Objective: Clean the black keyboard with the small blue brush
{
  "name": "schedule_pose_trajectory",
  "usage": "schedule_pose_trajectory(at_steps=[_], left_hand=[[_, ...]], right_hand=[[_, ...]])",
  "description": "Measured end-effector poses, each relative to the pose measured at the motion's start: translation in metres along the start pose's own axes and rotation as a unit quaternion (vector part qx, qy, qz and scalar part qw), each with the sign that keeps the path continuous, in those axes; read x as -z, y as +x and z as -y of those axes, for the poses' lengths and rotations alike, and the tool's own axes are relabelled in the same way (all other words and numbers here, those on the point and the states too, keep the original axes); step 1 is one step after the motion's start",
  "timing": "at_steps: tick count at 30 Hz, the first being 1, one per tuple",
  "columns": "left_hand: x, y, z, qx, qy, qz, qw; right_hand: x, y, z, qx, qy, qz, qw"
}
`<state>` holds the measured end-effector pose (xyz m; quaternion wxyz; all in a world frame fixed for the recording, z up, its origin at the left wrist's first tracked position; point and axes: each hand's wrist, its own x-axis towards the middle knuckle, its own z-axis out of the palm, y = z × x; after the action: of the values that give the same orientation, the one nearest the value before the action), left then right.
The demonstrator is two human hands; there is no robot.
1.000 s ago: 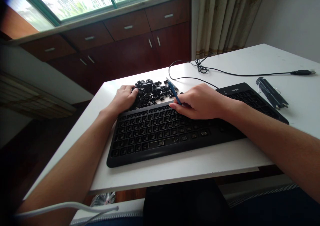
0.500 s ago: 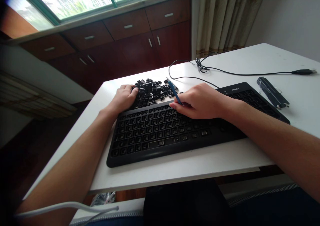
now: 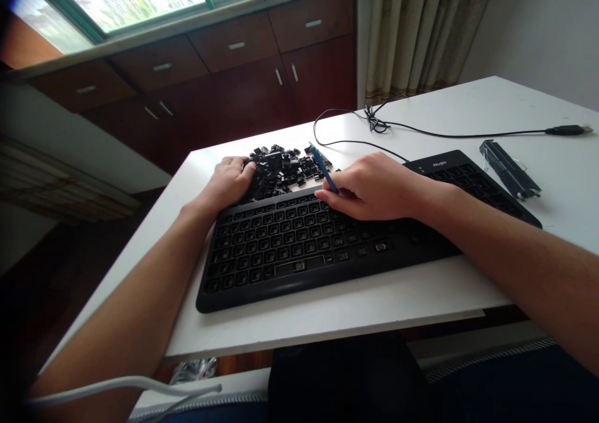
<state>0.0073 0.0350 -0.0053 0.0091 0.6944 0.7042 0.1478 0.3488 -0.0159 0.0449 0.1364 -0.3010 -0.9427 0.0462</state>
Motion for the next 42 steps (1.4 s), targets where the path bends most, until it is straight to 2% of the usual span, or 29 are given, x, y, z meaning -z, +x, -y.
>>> schedule_pose_trajectory(at_steps=[42], left_hand=[[0.0000,0.0006,-0.0003,0.000,0.005,-0.001,1.000]], right_hand=[[-0.0009,0.0000,-0.0002,0.007,0.000,-0.008,1.000]])
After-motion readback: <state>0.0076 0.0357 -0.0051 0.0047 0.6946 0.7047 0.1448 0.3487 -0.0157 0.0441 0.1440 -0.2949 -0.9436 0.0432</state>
